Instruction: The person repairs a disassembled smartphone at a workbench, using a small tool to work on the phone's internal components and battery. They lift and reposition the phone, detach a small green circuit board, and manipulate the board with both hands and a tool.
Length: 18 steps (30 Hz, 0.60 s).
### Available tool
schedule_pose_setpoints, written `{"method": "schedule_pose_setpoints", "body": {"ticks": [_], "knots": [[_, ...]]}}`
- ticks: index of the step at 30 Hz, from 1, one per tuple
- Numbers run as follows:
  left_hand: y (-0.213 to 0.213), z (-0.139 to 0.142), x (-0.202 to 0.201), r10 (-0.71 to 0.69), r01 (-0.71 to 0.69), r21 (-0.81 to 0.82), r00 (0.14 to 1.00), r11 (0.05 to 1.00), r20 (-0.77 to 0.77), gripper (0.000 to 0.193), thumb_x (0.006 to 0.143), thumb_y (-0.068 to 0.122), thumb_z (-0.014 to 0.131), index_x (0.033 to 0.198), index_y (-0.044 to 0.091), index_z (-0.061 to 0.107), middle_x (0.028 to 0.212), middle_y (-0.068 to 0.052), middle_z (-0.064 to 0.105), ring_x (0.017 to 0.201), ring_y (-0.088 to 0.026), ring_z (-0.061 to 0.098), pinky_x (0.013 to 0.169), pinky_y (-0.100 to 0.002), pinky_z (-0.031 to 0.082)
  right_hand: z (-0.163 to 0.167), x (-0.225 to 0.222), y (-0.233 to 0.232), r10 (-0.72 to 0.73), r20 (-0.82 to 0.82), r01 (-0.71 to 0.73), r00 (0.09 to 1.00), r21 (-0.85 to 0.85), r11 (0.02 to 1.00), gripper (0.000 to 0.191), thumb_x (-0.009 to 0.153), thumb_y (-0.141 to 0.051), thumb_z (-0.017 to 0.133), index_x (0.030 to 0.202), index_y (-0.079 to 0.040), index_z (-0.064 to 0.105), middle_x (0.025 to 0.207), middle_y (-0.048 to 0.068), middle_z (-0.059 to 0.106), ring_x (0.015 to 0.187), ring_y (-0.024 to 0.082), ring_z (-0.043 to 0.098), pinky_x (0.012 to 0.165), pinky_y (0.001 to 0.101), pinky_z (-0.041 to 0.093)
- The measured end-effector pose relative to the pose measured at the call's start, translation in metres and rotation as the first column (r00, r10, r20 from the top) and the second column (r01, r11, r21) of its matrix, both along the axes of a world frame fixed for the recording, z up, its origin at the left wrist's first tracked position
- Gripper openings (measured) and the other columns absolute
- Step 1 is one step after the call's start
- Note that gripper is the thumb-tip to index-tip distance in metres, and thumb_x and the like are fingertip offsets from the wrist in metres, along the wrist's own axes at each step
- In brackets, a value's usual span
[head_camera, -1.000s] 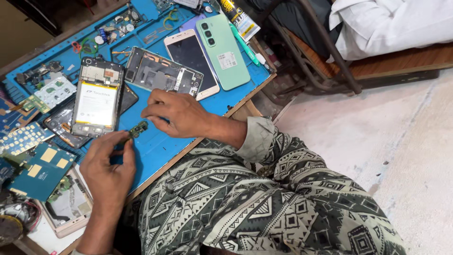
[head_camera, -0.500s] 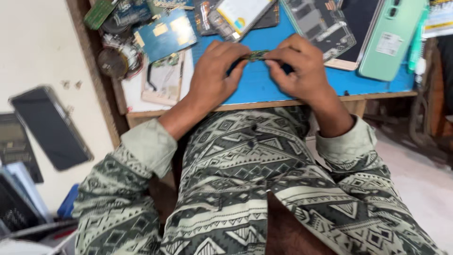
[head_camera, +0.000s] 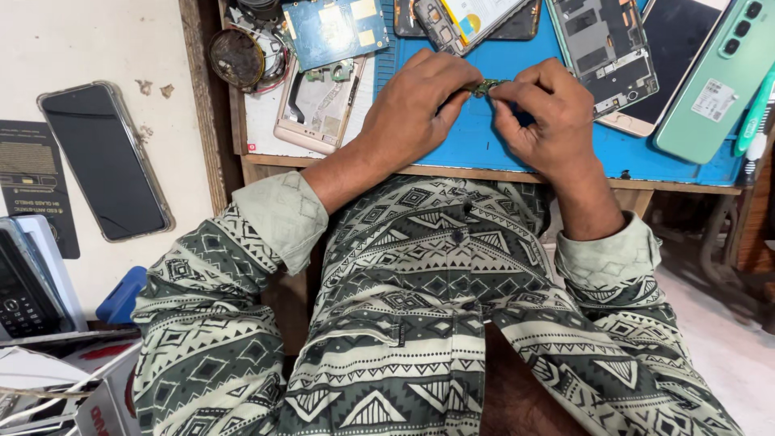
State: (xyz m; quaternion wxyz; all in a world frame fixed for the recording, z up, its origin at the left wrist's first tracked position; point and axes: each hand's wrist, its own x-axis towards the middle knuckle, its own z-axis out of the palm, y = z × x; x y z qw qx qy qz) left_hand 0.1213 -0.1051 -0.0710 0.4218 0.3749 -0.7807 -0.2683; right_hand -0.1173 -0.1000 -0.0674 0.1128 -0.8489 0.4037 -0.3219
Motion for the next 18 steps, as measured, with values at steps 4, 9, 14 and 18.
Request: {"method": "schedule_pose_setpoints", "body": {"ticks": [4, 9, 14, 18], "knots": [[0.002, -0.003, 0.000, -0.014, 0.014, 0.009, 1.000, 1.000, 0.018, 0.024, 0.096, 0.000, 0.071, 0.120, 0.003, 0.069, 0.109, -0.010, 0.068, 0.101, -0.031, 0.063, 0.087, -0.041, 0.053, 0.001, 0.001, 0.001, 0.005, -0.078, -0.007, 0.997, -0.032, 0.999, 0.014, 0.095, -0.006, 0.084, 0.107, -0.008, 0.077, 0.097, 0.008, 0.063, 0.082, 0.023, 0.065, 0.066, 0.0322, 0.052], [0.002, -0.005, -0.002, -0.007, 0.006, 0.022, 0.996, 1.000, 0.085, 0.021, 0.097, 0.002, 0.069, 0.118, 0.007, 0.071, 0.104, -0.009, 0.068, 0.098, -0.030, 0.062, 0.084, -0.041, 0.053, -0.001, 0.000, 0.002, 0.018, -0.005, -0.018, 1.000, -0.018, 1.000, 0.012, 0.098, -0.004, 0.083, 0.107, -0.006, 0.076, 0.098, 0.009, 0.062, 0.076, 0.020, 0.065, 0.064, 0.0301, 0.052], [-0.006, -0.012, -0.002, -0.014, 0.013, 0.056, 1.000, 0.998, 0.025, 0.028, 0.096, 0.009, 0.072, 0.124, 0.006, 0.069, 0.098, -0.010, 0.069, 0.090, -0.031, 0.063, 0.080, -0.044, 0.051, -0.004, -0.005, 0.004, -0.016, 0.076, 0.012, 0.997, 0.051, 0.999, 0.010, 0.101, -0.002, 0.081, 0.110, -0.004, 0.076, 0.099, 0.009, 0.061, 0.074, 0.015, 0.065, 0.064, 0.0266, 0.052], [-0.009, -0.021, -0.002, -0.035, 0.033, 0.048, 0.998, 0.998, 0.047, 0.024, 0.100, 0.010, 0.072, 0.124, 0.011, 0.069, 0.101, -0.009, 0.071, 0.095, -0.029, 0.065, 0.084, -0.043, 0.052, -0.006, -0.007, 0.003, -0.029, 0.056, 0.027, 0.998, 0.035, 0.999, 0.011, 0.101, -0.003, 0.082, 0.110, -0.004, 0.077, 0.101, 0.009, 0.061, 0.075, 0.016, 0.066, 0.064, 0.0271, 0.052]]}}
